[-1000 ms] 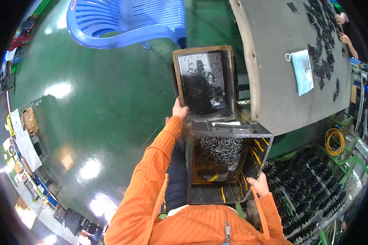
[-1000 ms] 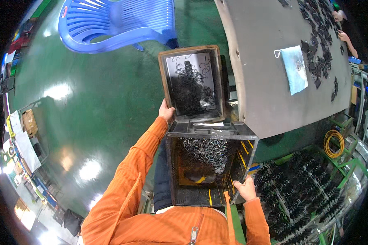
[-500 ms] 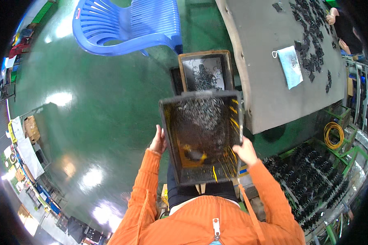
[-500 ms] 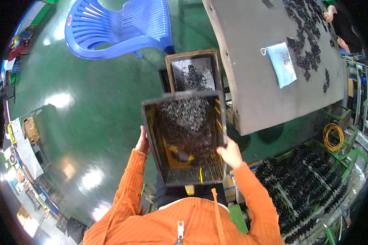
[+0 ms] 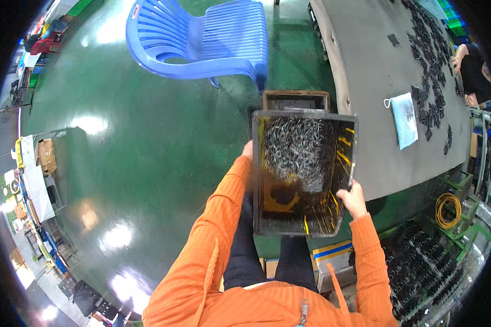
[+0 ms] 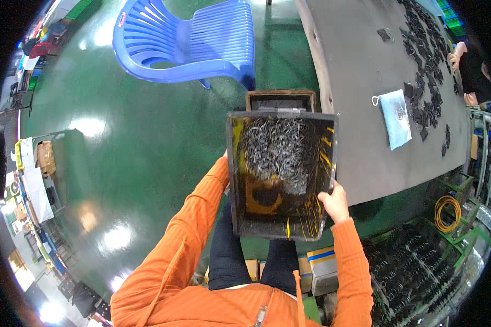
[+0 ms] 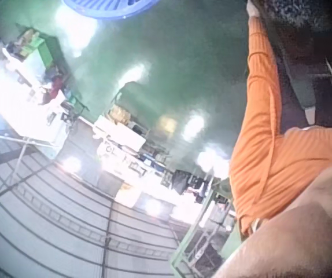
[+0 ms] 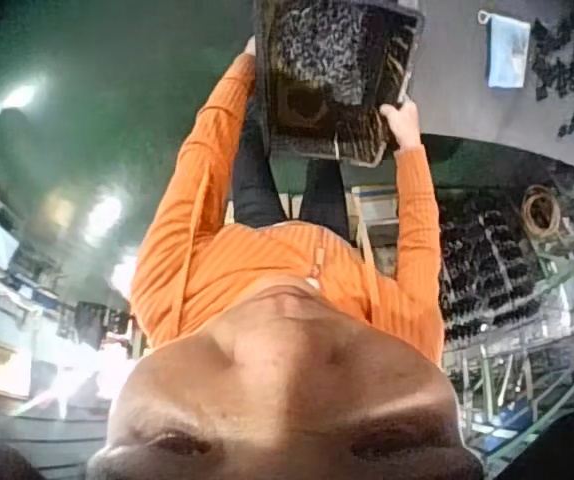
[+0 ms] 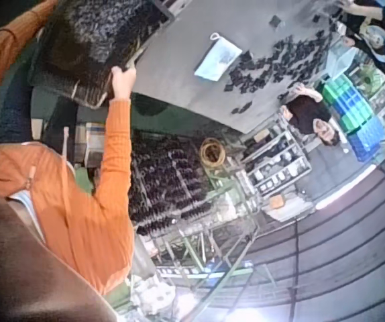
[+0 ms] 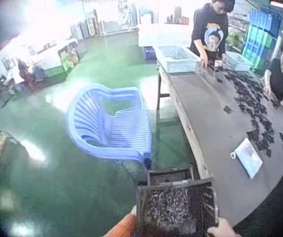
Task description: The person hangs small black metal components onto the hooks of a rotating vertical rack by hand and subsequently handles bins of small metal scraps.
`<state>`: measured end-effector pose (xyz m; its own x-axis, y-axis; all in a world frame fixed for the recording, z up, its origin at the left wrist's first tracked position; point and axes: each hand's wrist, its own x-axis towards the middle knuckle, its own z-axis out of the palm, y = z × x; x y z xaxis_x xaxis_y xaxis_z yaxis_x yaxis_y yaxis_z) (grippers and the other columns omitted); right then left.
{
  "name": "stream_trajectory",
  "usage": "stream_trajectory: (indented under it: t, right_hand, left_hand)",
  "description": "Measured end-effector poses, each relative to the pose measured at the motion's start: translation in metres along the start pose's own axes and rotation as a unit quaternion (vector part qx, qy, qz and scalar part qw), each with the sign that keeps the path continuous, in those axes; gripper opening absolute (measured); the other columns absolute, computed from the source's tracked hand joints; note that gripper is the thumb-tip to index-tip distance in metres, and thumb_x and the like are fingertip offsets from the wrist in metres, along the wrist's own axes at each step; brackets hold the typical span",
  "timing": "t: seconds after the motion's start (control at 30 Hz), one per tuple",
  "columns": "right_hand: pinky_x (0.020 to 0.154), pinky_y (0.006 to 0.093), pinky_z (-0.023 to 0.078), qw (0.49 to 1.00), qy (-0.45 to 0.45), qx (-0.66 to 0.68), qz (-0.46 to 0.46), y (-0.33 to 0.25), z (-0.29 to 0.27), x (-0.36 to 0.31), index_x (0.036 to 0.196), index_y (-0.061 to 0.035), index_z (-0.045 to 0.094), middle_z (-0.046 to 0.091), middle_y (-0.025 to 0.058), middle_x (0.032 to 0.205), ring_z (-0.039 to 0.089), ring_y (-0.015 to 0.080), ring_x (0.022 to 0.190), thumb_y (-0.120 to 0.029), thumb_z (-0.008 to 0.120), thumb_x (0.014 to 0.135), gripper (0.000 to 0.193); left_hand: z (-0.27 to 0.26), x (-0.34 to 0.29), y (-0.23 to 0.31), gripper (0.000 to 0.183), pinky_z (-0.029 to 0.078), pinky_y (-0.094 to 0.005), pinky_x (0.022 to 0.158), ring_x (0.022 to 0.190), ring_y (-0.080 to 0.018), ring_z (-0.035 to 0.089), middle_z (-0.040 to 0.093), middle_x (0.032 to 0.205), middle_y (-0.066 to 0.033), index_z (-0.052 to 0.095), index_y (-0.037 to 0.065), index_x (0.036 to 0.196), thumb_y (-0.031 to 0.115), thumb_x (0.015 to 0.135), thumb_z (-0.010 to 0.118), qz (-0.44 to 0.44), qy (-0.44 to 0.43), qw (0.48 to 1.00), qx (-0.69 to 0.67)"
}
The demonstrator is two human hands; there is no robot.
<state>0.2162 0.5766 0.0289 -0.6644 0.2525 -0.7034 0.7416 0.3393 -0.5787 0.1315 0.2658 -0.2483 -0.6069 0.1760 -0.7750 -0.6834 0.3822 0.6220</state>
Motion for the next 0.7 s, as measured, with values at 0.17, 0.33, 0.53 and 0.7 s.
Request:
stream_trajectory:
  t: [0.17,0.33,0.53,0.7]
  right_hand:
    - [0.078,0.0297,0.047,1.0,0.005,0.029,0.001,0.02,0.003,-0.015,0.107,0.0046,0.059,0.066,0.0104,0.091,0.06,0.0172,0.083,-0.001,0.057,0.065,0.043]
    - [0.08,0.0292,0.046,0.996,-0.024,0.085,0.0,0.013,0.01,0.01,0.11,0.0041,0.058,0.066,0.0107,0.092,0.06,0.0177,0.085,-0.001,0.057,0.065,0.046]
    - [0.084,0.0326,0.045,0.997,0.028,0.055,0.055,-0.004,0.034,0.088,0.117,0.0064,0.053,0.064,0.0125,0.099,0.059,0.0239,0.09,0.002,0.058,0.06,0.057]
    - [0.076,0.034,0.045,0.996,0.031,-0.014,0.084,-0.021,0.039,0.146,0.11,0.0086,0.053,0.063,0.0143,0.095,0.057,0.0258,0.084,0.003,0.058,0.05,0.06]
  left_hand:
    - [0.023,0.013,-0.021,0.046,0.046,-0.0368,0.087,0.108,-0.0266,0.056,0.056,0.12,-0.0155,0.053,0.014,0.126,0.033,0.085,0.057,0.017,-0.012,1.0,-0.012]
    - [-0.018,0.023,-0.04,0.043,0.045,-0.0352,0.087,0.104,-0.027,0.057,0.059,0.112,-0.0161,0.056,0.011,0.121,0.028,0.082,0.059,0.063,0.045,0.996,-0.045]
    - [-0.028,-0.025,0.011,0.046,0.041,-0.0338,0.093,0.113,-0.0252,0.051,0.053,0.123,-0.0134,0.05,0.011,0.129,0.034,0.09,0.048,-0.006,0.103,0.972,-0.21]
    - [-0.041,-0.064,0.038,0.06,0.023,-0.0508,0.106,0.138,-0.0265,0.019,0.023,0.151,-0.0049,0.024,0.021,0.146,0.052,0.096,0.029,0.008,-0.027,0.956,-0.293]
